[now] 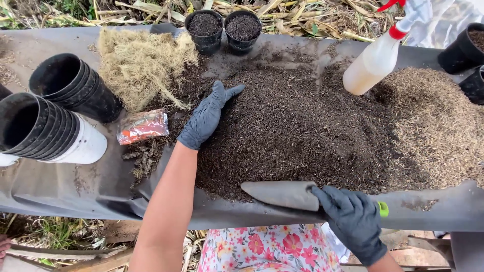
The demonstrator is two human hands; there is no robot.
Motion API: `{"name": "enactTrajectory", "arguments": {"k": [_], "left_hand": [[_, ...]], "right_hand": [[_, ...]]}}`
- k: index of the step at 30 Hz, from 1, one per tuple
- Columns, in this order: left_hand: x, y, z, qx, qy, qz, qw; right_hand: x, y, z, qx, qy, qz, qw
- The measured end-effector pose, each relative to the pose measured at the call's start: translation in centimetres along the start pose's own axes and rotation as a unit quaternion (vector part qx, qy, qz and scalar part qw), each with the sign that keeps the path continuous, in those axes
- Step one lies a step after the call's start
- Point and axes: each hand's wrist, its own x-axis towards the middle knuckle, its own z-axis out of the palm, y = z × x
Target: Mixing soil on a workbench using a spray bottle, a trowel, and hands to prepare it for planting.
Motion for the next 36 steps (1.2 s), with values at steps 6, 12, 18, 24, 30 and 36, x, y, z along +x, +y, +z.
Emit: {"name": "enactTrajectory", "arguments": {"k": [6,12,18,24,30,36], "left_hand": [[0.0,0.0,0.0,0.043,0.001,0.03,0.999],[0.3,-0.3,0.9,0.002,0.006,-0.008,1.0],[1.5,-5.1,0.3,0.139,0.047,0.282,0.948],[1.2,-4.1,1.7,0.089,0.045,0.243,0.965],[1.0,-3.4,1.2,0.056,0.035,0.216,0.974],[2.0,-6.2,-3.0,0.263,0.252,-0.037,0.931]], "right_hand": [[5.4,1.8,2.8,0.03,-0.026,-0.011,0.999],[14.8,5.1,-1.5,0.281,-0.031,0.111,0.953],[7.7,4.1,-1.0,0.149,-0.032,0.108,0.982],[-1.3,3.4,1.7,0.129,-0.304,0.106,0.938],[3.2,2.9,3.4,0.073,-0.133,0.13,0.98],[8.5,5.5,5.2,0.137,0.105,0.154,0.973]]}}
